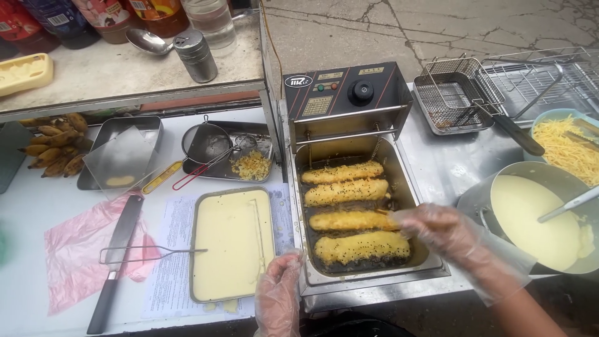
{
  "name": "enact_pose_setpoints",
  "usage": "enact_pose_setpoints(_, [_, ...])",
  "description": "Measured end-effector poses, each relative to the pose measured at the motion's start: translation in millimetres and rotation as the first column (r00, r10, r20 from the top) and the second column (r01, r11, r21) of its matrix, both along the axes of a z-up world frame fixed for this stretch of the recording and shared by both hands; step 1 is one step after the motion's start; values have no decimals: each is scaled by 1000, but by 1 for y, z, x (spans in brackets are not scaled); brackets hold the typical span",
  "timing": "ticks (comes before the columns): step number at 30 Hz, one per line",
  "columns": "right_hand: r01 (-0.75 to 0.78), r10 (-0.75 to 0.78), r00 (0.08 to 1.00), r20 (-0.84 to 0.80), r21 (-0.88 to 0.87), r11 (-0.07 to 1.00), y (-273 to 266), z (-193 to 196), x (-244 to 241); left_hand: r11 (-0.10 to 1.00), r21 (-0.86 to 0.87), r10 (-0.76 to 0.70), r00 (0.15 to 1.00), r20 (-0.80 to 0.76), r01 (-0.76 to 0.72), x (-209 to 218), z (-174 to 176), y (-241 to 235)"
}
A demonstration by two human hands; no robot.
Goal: The person is preparing and deep-frying bananas, including coating them in batter and flipping them in the fryer using chopsticks.
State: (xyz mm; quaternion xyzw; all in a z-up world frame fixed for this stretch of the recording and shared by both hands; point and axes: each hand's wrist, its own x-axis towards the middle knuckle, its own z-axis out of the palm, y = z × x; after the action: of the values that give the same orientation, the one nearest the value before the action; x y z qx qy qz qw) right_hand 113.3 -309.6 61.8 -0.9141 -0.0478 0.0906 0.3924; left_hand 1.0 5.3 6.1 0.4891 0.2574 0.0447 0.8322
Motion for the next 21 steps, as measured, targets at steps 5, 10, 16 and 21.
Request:
enact_pose_setpoints(5, [408, -359, 910, -208, 605, 684, -28, 35, 15, 999, 35, 32, 999, 14, -32, -3, 2, 3])
enact_pose_setpoints(10, [384, -373, 922, -101, 136, 913, 12, 72, -11, 999, 33, 17, 1000, 0, -17, -2, -5, 8])
enact_pose_setpoints(16, [154, -177, 958, -225, -113, 981, 9, 43, -15, 998, 35, 54, 998, 25, -55, -2, 2, 5])
enact_pose_setpoints(21, [-468, 570, 693, 442, -326, 822, -61, 0, -27, 993, 81, 80, 997, 18, -81, -4, 1, 7])
